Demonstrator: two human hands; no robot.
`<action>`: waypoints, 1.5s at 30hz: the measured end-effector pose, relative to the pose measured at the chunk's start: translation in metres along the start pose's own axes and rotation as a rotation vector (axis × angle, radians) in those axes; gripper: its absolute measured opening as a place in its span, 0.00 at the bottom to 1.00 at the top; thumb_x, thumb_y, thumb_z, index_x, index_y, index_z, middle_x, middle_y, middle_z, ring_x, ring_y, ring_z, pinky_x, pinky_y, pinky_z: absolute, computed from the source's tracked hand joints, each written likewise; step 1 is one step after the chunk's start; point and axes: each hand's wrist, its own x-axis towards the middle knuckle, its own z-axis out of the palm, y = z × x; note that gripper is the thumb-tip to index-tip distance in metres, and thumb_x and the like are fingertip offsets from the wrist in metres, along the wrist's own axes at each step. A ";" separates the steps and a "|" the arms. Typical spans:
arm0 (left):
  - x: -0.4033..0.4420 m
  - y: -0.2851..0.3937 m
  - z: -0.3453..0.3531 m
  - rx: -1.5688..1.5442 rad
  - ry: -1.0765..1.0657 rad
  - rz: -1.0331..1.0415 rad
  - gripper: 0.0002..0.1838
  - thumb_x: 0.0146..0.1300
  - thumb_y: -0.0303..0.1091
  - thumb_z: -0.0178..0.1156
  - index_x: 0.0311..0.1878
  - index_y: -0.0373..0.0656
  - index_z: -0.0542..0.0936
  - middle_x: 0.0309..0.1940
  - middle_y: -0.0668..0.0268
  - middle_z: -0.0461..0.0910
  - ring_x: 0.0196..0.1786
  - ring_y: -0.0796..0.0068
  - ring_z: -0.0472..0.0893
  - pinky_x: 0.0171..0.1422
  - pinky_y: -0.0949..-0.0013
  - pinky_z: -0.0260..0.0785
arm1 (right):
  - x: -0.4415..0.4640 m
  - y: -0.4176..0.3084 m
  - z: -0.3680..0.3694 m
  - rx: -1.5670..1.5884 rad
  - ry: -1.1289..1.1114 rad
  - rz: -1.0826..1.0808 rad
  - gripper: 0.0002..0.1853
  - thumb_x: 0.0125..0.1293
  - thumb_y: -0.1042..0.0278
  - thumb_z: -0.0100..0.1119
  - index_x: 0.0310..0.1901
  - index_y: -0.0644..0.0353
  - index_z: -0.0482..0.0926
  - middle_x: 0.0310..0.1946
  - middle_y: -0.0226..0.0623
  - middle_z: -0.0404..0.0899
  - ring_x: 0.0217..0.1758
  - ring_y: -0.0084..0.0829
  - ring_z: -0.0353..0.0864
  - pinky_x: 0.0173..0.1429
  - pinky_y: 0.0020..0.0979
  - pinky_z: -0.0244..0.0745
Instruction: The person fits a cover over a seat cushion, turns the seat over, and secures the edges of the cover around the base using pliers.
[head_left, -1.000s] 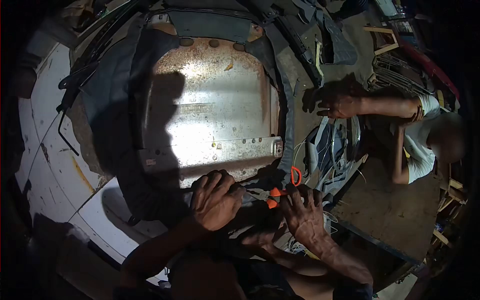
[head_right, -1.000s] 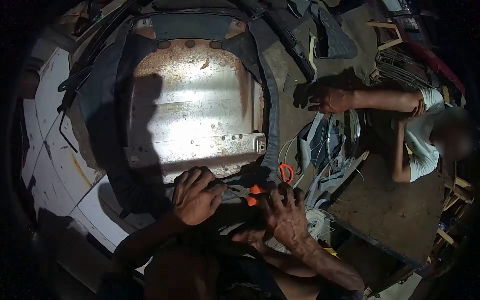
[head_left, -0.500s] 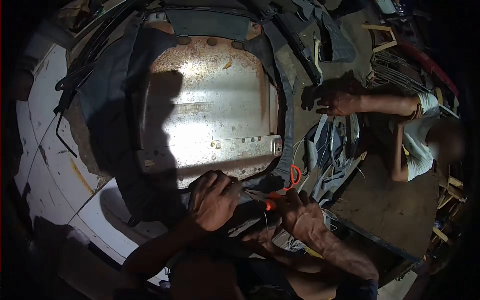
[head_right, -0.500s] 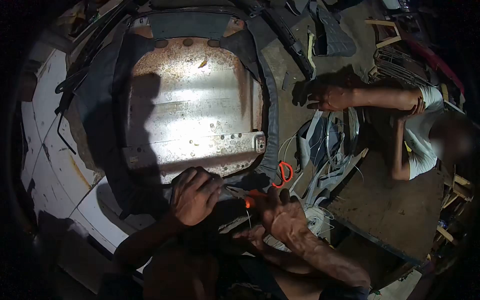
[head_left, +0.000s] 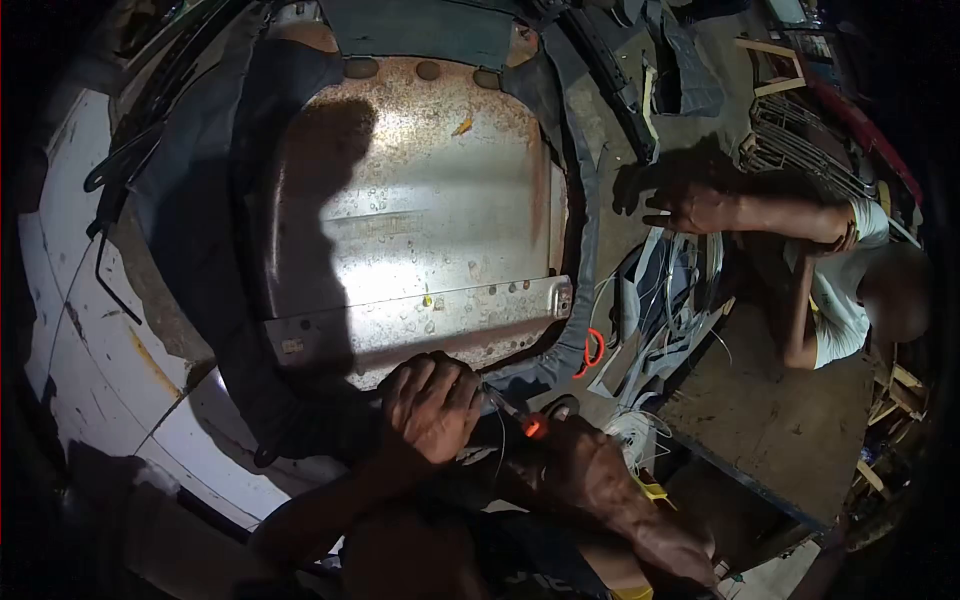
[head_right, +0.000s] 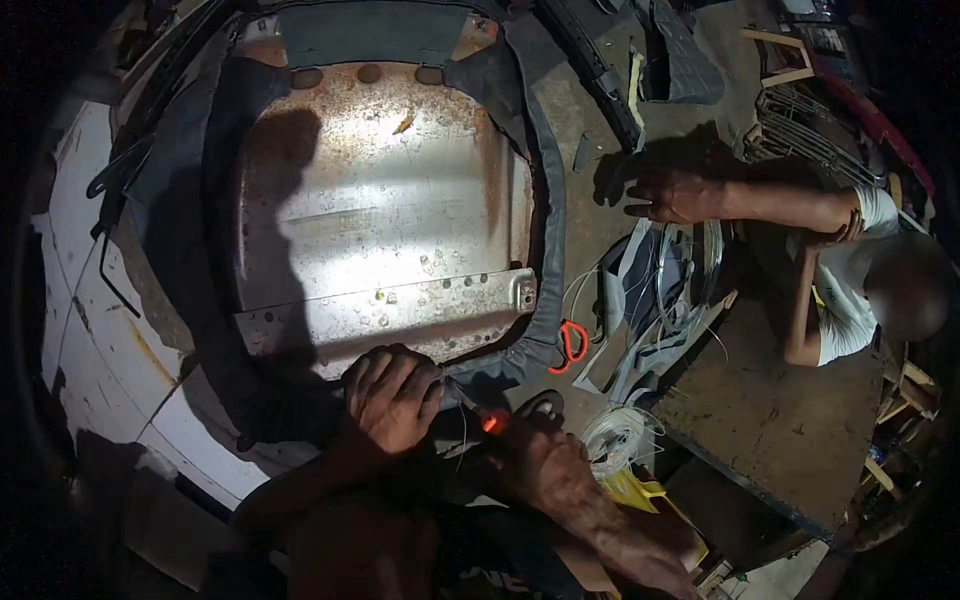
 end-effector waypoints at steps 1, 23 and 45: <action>0.000 -0.001 0.001 0.019 0.039 0.039 0.13 0.52 0.33 0.71 0.42 0.44 0.84 0.40 0.65 0.81 0.46 0.60 0.80 0.53 0.55 0.72 | 0.001 -0.005 0.001 0.025 0.021 0.049 0.16 0.63 0.68 0.65 0.52 0.61 0.81 0.37 0.53 0.83 0.41 0.56 0.85 0.40 0.50 0.80; 0.003 -0.004 -0.006 -0.061 -0.142 0.011 0.10 0.62 0.36 0.67 0.43 0.40 0.85 0.40 0.61 0.81 0.44 0.57 0.80 0.51 0.52 0.70 | 0.006 -0.036 -0.030 0.057 0.022 0.242 0.14 0.62 0.59 0.71 0.43 0.59 0.85 0.34 0.48 0.84 0.36 0.49 0.87 0.40 0.46 0.81; 0.002 -0.007 -0.004 0.062 -0.276 0.027 0.15 0.67 0.45 0.65 0.47 0.44 0.87 0.40 0.62 0.83 0.44 0.60 0.80 0.49 0.53 0.70 | -0.007 -0.018 -0.026 -0.025 -0.043 0.102 0.13 0.58 0.63 0.73 0.40 0.61 0.83 0.32 0.45 0.78 0.35 0.47 0.83 0.36 0.46 0.78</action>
